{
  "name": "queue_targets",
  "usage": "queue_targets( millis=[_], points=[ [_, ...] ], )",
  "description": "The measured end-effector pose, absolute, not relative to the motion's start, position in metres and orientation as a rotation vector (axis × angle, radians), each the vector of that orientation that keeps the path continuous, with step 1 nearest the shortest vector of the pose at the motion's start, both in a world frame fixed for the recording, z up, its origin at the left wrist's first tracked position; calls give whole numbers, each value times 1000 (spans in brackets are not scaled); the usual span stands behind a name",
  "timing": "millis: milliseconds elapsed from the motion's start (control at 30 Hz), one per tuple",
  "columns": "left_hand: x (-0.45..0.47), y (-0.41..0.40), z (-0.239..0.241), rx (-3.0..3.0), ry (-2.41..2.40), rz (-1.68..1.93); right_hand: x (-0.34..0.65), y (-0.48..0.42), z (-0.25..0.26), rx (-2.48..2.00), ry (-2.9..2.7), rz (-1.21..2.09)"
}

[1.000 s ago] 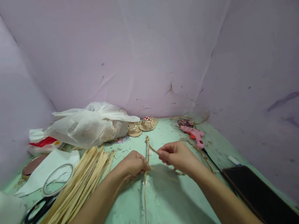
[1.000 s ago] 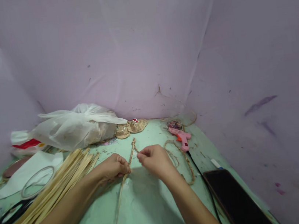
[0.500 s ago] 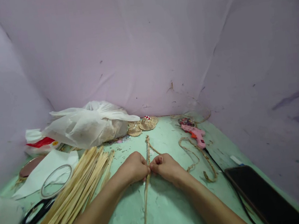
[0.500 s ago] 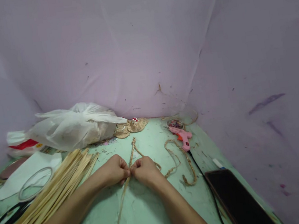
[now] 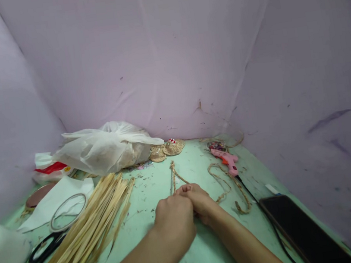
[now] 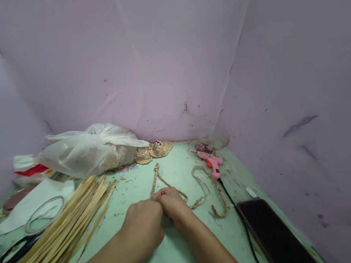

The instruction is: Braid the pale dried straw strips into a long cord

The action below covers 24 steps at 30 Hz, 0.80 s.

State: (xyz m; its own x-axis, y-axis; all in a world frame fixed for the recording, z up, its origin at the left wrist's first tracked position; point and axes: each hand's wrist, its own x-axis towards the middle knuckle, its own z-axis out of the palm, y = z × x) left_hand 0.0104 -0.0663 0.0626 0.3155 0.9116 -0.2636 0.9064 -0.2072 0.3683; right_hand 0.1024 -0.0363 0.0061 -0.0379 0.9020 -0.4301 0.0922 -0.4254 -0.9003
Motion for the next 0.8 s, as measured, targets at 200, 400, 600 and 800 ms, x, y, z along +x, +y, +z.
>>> queue_targets(
  millis=[200,400,600,800],
  points=[
    [-19,-25,65,1639,1696,350,104,-32,-1,-1372,-1186,1521],
    [-19,-11,29,1065,1202,268,107,-32,4,-1248,-1238,1576],
    [-17,-12,26,1356,1394,233,120,-29,6,-1294,-1652,1478],
    [-10,-16,24,1677,1708,183,115,-36,12,-1683,-2069,684]
  ],
)
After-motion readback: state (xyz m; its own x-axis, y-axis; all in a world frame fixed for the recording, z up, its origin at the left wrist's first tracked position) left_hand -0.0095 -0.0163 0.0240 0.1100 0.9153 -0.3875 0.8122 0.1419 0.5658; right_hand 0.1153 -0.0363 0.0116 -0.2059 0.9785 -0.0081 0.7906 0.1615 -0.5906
